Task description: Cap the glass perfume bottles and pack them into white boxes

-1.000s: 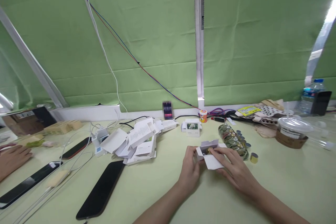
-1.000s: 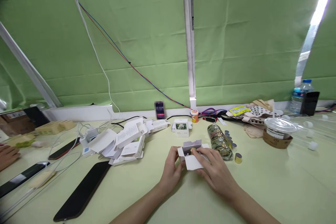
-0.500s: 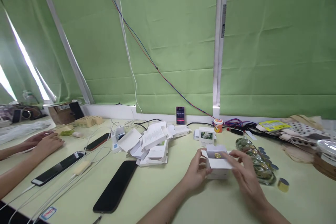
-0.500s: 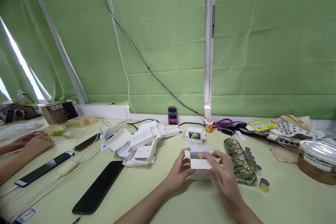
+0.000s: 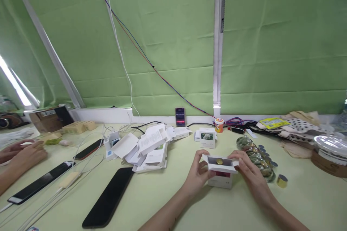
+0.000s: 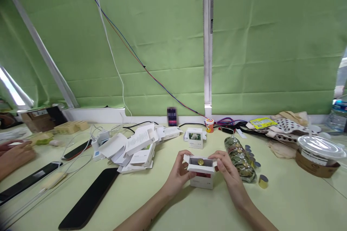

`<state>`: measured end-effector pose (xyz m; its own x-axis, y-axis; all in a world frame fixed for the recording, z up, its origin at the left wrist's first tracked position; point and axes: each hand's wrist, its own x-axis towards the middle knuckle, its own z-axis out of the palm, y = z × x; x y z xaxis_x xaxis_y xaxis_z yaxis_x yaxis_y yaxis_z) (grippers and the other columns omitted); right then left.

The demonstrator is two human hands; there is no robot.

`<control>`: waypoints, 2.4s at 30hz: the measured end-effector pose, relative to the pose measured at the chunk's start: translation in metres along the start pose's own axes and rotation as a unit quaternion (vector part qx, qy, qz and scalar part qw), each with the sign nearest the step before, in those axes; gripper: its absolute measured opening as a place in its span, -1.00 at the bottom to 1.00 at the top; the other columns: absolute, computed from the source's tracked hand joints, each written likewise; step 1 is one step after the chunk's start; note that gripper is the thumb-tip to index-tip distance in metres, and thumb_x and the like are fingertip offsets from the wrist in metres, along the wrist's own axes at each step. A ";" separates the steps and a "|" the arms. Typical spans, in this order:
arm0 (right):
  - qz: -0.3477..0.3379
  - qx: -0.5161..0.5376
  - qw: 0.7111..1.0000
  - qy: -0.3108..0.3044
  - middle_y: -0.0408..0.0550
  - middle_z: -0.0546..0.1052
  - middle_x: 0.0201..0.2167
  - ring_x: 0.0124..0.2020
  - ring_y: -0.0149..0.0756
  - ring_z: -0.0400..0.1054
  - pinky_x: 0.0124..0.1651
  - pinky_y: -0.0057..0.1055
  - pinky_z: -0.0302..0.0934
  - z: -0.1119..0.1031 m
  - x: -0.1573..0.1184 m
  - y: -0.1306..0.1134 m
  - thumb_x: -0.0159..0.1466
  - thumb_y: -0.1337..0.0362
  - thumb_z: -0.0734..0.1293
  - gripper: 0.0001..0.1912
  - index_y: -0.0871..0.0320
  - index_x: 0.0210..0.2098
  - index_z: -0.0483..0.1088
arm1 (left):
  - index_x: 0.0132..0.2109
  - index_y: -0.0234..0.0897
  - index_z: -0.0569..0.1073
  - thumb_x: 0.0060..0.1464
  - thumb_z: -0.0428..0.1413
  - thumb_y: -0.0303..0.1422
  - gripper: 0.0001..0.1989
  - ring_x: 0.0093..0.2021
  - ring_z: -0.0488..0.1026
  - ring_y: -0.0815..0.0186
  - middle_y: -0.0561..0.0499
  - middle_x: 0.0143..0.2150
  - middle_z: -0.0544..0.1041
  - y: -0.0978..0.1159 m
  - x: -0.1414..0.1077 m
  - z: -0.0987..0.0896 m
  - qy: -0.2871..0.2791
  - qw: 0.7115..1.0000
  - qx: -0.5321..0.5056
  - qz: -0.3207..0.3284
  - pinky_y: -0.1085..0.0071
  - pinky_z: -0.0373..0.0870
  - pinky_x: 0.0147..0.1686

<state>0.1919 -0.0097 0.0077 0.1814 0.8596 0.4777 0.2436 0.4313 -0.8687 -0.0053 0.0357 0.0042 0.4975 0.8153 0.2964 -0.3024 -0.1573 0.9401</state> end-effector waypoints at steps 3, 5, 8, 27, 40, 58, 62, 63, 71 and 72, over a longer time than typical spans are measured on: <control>-0.029 -0.040 0.998 -0.044 0.01 0.39 -0.14 -0.06 -0.13 0.34 -0.06 -0.32 0.30 0.000 -0.001 -0.005 0.34 -0.03 0.13 -0.58 0.04 -0.27 0.53 | -0.01 -0.10 0.20 0.06 0.22 -0.26 -0.58 -0.13 0.43 0.27 0.01 -0.14 0.38 0.000 -0.001 -0.001 0.003 0.998 0.058 0.028 0.33 0.40 -0.15; -0.051 -0.059 0.996 -0.044 0.01 0.38 -0.15 -0.03 -0.11 0.32 -0.03 -0.29 0.29 0.000 0.000 -0.007 0.35 -0.03 0.12 -0.57 0.03 -0.26 0.53 | -0.02 -0.12 0.27 0.15 0.13 -0.31 -0.72 -0.04 0.40 0.24 -0.04 -0.05 0.34 0.001 -0.003 -0.002 -0.004 0.987 0.145 0.062 0.30 0.39 -0.08; -0.070 -0.076 0.994 -0.043 0.01 0.38 -0.16 -0.04 -0.11 0.33 -0.03 -0.28 0.29 0.000 0.000 -0.006 0.37 0.01 0.10 -0.59 0.03 -0.24 0.51 | 0.01 -0.13 0.38 0.20 0.03 -0.43 -0.75 0.10 0.31 0.18 -0.11 0.06 0.29 0.001 -0.005 -0.003 -0.015 0.952 0.284 0.110 0.22 0.31 0.07; 0.036 0.094 0.989 0.107 0.00 0.58 -0.25 -0.32 -0.20 0.51 -0.26 -0.36 0.46 0.004 -0.002 0.013 0.18 0.06 0.39 -0.71 0.11 -0.22 0.43 | 0.03 -0.09 0.44 0.09 -0.03 -0.62 -0.55 -0.07 0.40 0.20 -0.13 0.23 -0.02 -0.002 -0.010 0.001 0.050 0.908 0.388 0.147 0.12 0.40 -0.01; -0.191 -0.173 0.966 0.004 0.00 0.53 -0.19 -0.06 -0.06 0.34 -0.07 -0.15 0.31 -0.003 -0.006 0.005 0.35 0.21 0.18 -0.78 0.01 -0.12 0.44 | 0.02 -0.09 0.47 0.13 -0.04 -0.59 -0.58 0.00 0.35 0.15 -0.12 0.13 -0.02 -0.001 -0.011 0.010 0.085 0.910 0.378 0.149 0.09 0.37 0.05; -0.289 -0.221 0.930 -0.041 0.07 0.44 -0.11 -0.08 -0.02 0.28 -0.08 -0.12 0.25 -0.006 -0.003 0.018 0.31 0.21 0.25 -0.67 0.09 0.05 0.22 | -0.05 -0.16 0.41 0.12 0.14 -0.39 -0.77 0.12 0.33 0.16 -0.09 0.07 0.27 -0.010 -0.011 0.018 0.164 0.965 0.152 0.136 0.23 0.38 0.09; -0.308 -0.224 0.924 -0.023 0.06 0.45 -0.14 -0.12 -0.04 0.31 -0.10 -0.14 0.27 -0.005 -0.002 0.018 0.27 0.30 0.29 -0.66 0.10 0.03 0.22 | -0.09 -0.13 0.48 0.16 0.08 -0.43 -0.80 0.09 0.35 0.13 -0.11 0.04 0.32 -0.010 -0.013 0.012 0.143 0.951 0.231 0.150 0.16 0.38 0.07; -0.312 -0.221 0.924 -0.017 0.06 0.45 -0.15 -0.13 -0.05 0.31 -0.11 -0.14 0.28 -0.005 -0.002 0.018 0.26 0.32 0.30 -0.66 0.10 0.02 0.22 | -0.10 -0.13 0.49 0.15 0.08 -0.45 -0.80 0.08 0.36 0.13 -0.11 0.03 0.32 -0.009 -0.013 0.011 0.140 0.946 0.248 0.154 0.15 0.37 0.08; -0.376 -0.218 0.900 -0.024 -0.02 0.45 -0.27 -0.25 -0.17 0.26 -0.21 -0.23 0.29 -0.004 0.002 0.010 0.26 0.60 0.21 -0.46 0.03 0.14 0.15 | -0.24 -0.21 0.52 0.19 0.03 -0.48 -0.83 0.00 0.40 0.16 -0.12 -0.07 0.39 0.000 -0.013 0.009 0.125 0.912 0.326 0.217 0.28 0.38 -0.02; -0.383 -0.228 0.895 -0.026 -0.02 0.44 -0.29 -0.26 -0.18 0.24 -0.23 -0.24 0.28 -0.005 0.002 0.009 0.26 0.60 0.20 -0.46 0.04 0.15 0.17 | -0.26 -0.21 0.51 0.18 0.04 -0.48 -0.84 -0.04 0.42 0.18 -0.10 -0.11 0.41 0.000 -0.013 0.009 0.126 0.908 0.327 0.231 0.30 0.39 -0.04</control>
<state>0.1993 -0.0052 0.0015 -0.2464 0.3762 0.8932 0.6430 0.7530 -0.1398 -0.0040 0.0201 0.0024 0.2146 0.6671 0.7134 0.1560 -0.7445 0.6492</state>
